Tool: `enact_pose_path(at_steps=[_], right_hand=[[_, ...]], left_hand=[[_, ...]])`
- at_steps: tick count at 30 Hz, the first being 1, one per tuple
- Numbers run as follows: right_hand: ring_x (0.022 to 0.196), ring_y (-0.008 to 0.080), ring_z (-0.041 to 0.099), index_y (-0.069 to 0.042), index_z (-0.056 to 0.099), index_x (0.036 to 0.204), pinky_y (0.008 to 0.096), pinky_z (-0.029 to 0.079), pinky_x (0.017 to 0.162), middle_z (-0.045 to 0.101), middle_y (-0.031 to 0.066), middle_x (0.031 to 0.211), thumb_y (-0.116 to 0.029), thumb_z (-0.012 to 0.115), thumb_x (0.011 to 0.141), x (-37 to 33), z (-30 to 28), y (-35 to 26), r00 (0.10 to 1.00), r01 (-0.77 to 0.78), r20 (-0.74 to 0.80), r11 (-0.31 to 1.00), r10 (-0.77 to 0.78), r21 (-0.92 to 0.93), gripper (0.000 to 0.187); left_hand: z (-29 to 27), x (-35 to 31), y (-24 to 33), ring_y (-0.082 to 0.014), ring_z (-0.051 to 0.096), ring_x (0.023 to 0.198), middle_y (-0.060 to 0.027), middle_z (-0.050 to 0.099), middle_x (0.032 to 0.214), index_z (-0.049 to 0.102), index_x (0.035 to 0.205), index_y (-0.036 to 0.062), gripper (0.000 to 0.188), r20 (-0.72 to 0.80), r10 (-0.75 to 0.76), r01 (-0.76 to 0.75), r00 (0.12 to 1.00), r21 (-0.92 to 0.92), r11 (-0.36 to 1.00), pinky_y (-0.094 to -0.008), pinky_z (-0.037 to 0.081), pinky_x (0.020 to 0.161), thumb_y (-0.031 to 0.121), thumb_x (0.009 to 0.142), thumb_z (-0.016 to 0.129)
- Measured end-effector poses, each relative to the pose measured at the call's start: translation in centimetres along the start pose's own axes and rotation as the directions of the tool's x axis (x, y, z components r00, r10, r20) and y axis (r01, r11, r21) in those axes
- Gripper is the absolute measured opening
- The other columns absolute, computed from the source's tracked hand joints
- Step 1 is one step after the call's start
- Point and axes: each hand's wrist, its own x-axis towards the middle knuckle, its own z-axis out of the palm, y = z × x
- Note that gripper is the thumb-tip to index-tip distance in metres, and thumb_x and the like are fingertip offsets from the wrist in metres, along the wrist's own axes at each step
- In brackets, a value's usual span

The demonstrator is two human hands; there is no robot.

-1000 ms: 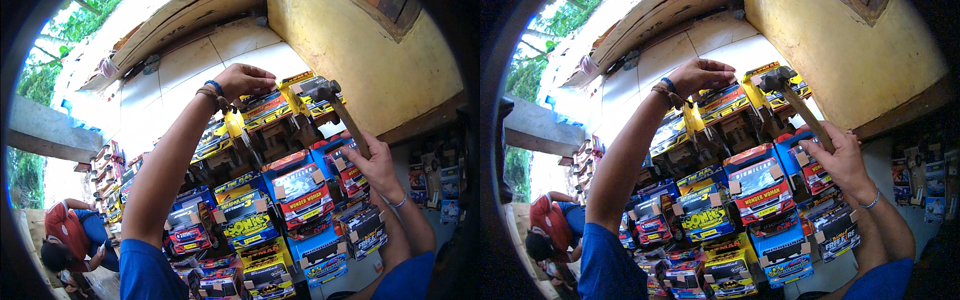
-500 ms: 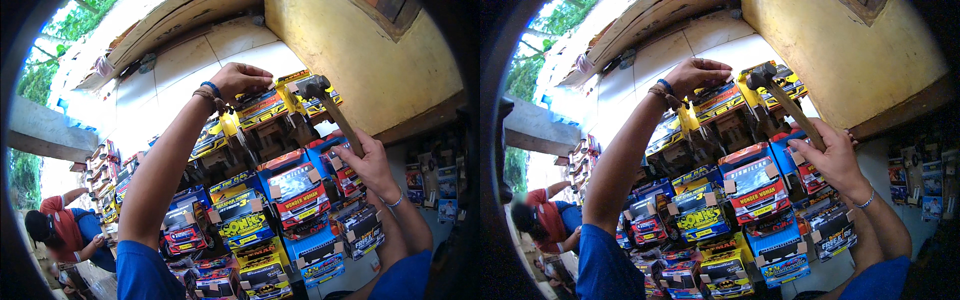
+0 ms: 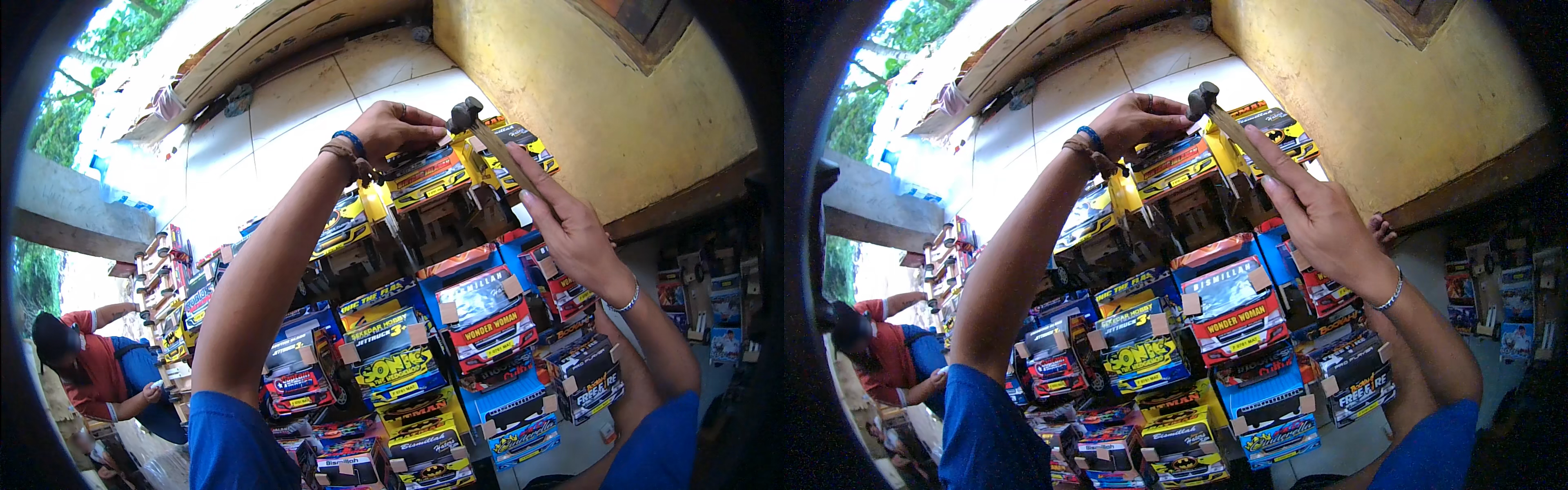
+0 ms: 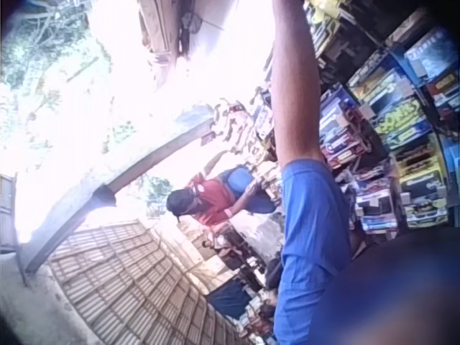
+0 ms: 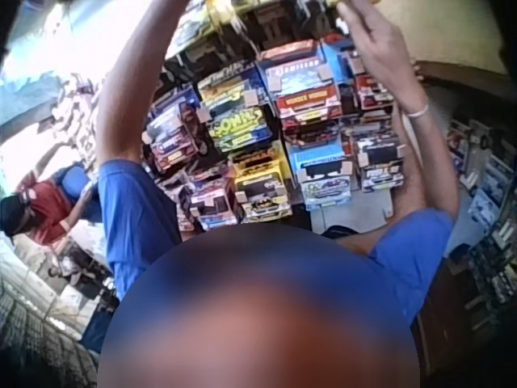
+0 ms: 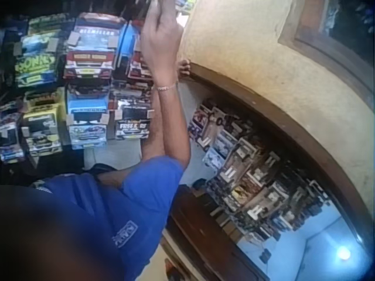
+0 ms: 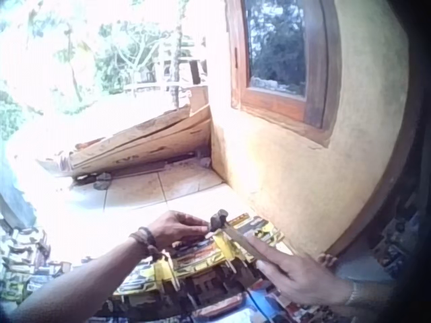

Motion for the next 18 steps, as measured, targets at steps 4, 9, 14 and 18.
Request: enact_pose_path(at_steps=[4, 9, 14, 18], right_hand=[[0.059, 0.0115, 0.047, -0.023, 0.038, 0.153, 0.0335, 0.044, 0.06, 0.064, 0.0163, 0.085, -0.011, 0.049, 0.102, 1.0, 0.7, -0.1, 0.998, 0.054, 0.027, 0.99, -0.051, -0.132, 0.053], [0.056, 0.0193, 0.054, -0.025, 0.04, 0.151, 0.036, 0.046, 0.059, 0.059, 0.0184, 0.072, -0.01, 0.051, 0.101, 1.2, 1.3, 0.0, 0.995, 0.091, 0.058, 0.948, -0.077, -0.305, 0.053], [0.055, 0.0266, 0.055, -0.026, 0.041, 0.151, 0.0398, 0.046, 0.058, 0.055, 0.0179, 0.067, -0.01, 0.053, 0.1, 1.5, 1.9, 0.4, 0.976, 0.206, -0.001, 0.93, -0.217, -0.303, 0.055], [0.054, 0.0272, 0.054, -0.026, 0.04, 0.151, 0.0399, 0.046, 0.057, 0.057, 0.0183, 0.07, -0.009, 0.053, 0.099, 1.4, 1.9, 0.7, 0.972, 0.212, -0.029, 0.92, -0.234, -0.331, 0.057]], left_hand=[[-0.1, 0.1, -0.1, -0.0137, 0.07, 0.087, -0.0093, 0.074, 0.101, 0.072, 0.111, 0.0027, 0.027, 0.019, 0.032, -0.032, 0.999, 0.027, 0.999, -0.0277, 0.057, 0.083, 0.013, 0.087, 0.076], [-0.2, 0.3, -0.2, -0.0143, 0.069, 0.092, -0.0093, 0.073, 0.105, 0.071, 0.116, 0.0027, 0.027, 0.012, -0.002, 0.002, 1.0, 0.034, 0.999, -0.0275, 0.055, 0.089, 0.008, 0.089, 0.072], [-0.2, 0.6, -0.2, -0.0133, 0.069, 0.091, -0.008, 0.073, 0.104, 0.071, 0.116, 0.0044, 0.027, 0.051, 0.051, -0.055, 0.997, 0.072, 0.996, -0.0254, 0.055, 0.086, 0.008, 0.089, 0.072], [-0.2, 0.3, -0.1, -0.0126, 0.068, 0.09, -0.0073, 0.073, 0.104, 0.072, 0.113, 0.0047, 0.025, 0.003, 0.001, -0.001, 1.0, 0.203, 0.979, -0.0256, 0.054, 0.082, 0.011, 0.09, 0.072]])
